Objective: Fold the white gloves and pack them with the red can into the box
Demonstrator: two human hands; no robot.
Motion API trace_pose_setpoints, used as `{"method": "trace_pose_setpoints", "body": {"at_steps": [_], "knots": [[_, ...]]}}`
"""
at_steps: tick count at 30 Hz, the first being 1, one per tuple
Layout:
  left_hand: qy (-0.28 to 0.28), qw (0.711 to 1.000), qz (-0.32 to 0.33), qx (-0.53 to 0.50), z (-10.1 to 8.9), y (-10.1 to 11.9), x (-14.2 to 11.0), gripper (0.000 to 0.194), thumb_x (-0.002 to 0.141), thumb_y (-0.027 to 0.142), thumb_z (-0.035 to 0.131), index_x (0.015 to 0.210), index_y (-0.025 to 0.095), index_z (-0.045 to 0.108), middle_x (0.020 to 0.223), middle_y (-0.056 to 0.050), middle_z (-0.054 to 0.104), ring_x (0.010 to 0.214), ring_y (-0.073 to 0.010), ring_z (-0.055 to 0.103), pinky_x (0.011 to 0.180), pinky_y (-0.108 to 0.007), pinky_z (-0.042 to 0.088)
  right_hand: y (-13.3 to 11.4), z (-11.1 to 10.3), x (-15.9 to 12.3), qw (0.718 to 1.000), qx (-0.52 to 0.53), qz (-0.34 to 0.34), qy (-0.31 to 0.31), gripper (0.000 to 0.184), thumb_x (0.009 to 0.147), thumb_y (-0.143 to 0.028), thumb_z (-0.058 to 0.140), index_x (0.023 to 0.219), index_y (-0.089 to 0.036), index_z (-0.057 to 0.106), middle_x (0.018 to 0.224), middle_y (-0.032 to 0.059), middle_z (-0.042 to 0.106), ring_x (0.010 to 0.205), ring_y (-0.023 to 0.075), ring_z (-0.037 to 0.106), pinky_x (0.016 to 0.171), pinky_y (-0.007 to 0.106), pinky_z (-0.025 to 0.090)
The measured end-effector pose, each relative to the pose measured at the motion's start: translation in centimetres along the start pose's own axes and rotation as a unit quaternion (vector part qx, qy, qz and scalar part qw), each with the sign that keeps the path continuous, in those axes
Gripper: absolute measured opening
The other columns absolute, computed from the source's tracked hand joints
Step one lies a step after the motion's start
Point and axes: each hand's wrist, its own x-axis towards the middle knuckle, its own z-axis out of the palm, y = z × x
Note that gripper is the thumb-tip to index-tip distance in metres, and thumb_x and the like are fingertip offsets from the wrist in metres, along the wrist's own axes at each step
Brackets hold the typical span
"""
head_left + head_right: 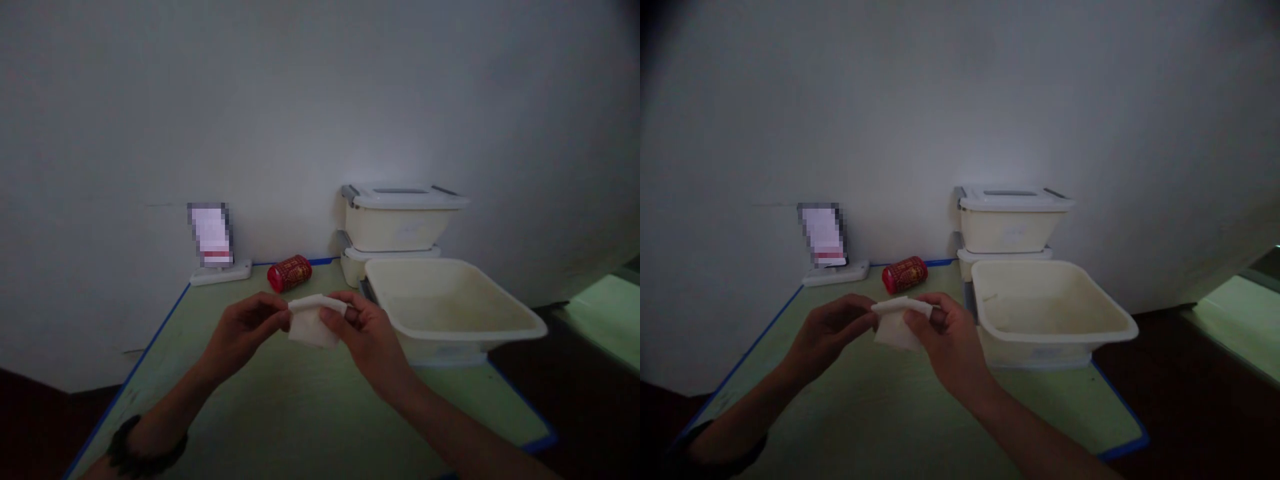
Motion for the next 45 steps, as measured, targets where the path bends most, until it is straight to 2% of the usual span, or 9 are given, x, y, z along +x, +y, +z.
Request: {"method": "trace_pose_setpoints", "body": {"at_steps": [7,11,15,17,21,26,32,38,45], "knots": [[-0.046,0.999,-0.008,0.004,4.9,1.7,3.3,0.024,0.076,0.04,0.057,0.084,0.017,0.056,0.073,-0.001,0.059,0.067,-0.0131,0.056,0.063,-0.027,0.049,-4.2,-4.4,-0.1,0.999,0.001,-0.007,0.034,0.022,0.066,-0.03,0.067,0.082,-0.018,0.056,0.065,-0.0019,0.067,0.052,0.0101,0.059,0.049,0.02,0.046],[-0.032,0.991,-0.124,0.041,8.2,0.8,5.8,0.046,0.08,0.053,0.04,0.106,0.016,0.047,0.102,-0.011,0.051,0.09,-0.021,0.052,0.058,-0.028,0.05,-6.1,-7.6,0.0,0.998,0.004,-0.007,0.057,0.025,0.067,-0.031,0.068,0.085,-0.018,0.057,0.065,-0.0011,0.067,0.054,0.0112,0.06,0.05,0.022,0.048],[-0.057,0.968,-0.235,0.059,11.6,-0.6,7.8,0.063,0.076,0.052,0.047,0.126,0.021,0.024,0.126,-0.018,0.035,0.093,-0.0254,0.053,0.047,-0.025,0.049,-7.1,-10.4,0.0,0.997,0.012,-0.006,0.07,0.026,0.068,-0.032,0.068,0.088,-0.018,0.058,0.07,-0.0001,0.068,0.057,0.0119,0.061,0.053,0.023,0.048],[-0.062,0.959,-0.273,0.04,12.9,-1.0,8.5,0.067,0.074,0.048,0.051,0.127,0.023,0.019,0.125,-0.017,0.039,0.083,-0.0227,0.058,0.045,-0.025,0.048,-7.2,-11.4,-0.1,0.997,0.01,-0.005,0.075,0.026,0.068,-0.032,0.068,0.088,-0.019,0.058,0.071,0.0001,0.068,0.057,0.0116,0.061,0.053,0.023,0.048],[-0.041,0.965,-0.259,0.003,14.1,-0.6,8.8,0.048,0.073,0.035,0.054,0.115,0.017,0.037,0.096,-0.01,0.059,0.07,-0.017,0.06,0.05,-0.024,0.047,-7.4,-12.5,-0.3,0.996,0.009,0.007,0.086,0.026,0.068,-0.031,0.069,0.088,-0.019,0.059,0.074,0.0006,0.068,0.061,0.0119,0.062,0.057,0.024,0.049],[0.007,0.973,-0.229,0.004,11.5,0.9,6.6,0.048,0.068,0.027,0.055,0.113,0.016,0.042,0.085,-0.006,0.061,0.065,-0.0157,0.061,0.055,-0.027,0.049,-8.5,-12.3,-0.8,0.996,0.031,0.045,0.065,0.026,0.07,-0.029,0.067,0.091,-0.019,0.059,0.076,0.0016,0.068,0.061,0.0123,0.062,0.058,0.025,0.049],[0.04,0.977,-0.21,0.013,5.6,2.7,2.7,0.066,0.066,0.029,0.053,0.129,0.024,0.033,0.107,-0.009,0.061,0.071,-0.0209,0.064,0.056,-0.031,0.052,-8.8,-9.6,0.0,0.995,0.032,0.095,0.012,0.023,0.071,-0.024,0.065,0.092,-0.017,0.06,0.078,0.0026,0.067,0.062,0.0111,0.061,0.059,0.024,0.049],[0.095,0.966,-0.237,0.039,0.5,3.5,-0.2,0.068,0.065,0.033,0.054,0.13,0.029,0.033,0.105,-0.005,0.062,0.074,-0.023,0.065,0.057,-0.031,0.053,-5.3,-5.7,1.5,0.987,0.005,0.148,-0.063,0.029,0.07,-0.028,0.066,0.096,-0.017,0.058,0.08,0.003,0.065,0.063,0.0125,0.061,0.059,0.026,0.049],[0.103,0.957,-0.258,0.084,-3.4,1.7,-2.5,0.059,0.072,0.032,0.047,0.128,0.026,0.029,0.097,-0.005,0.064,0.08,-0.0229,0.064,0.068,-0.035,0.052,-1.5,-1.9,3.5,0.977,0.04,0.19,-0.084,0.025,0.069,-0.023,0.067,0.092,-0.016,0.06,0.085,0.0037,0.065,0.067,0.0107,0.061,0.063,0.024,0.05]]}}
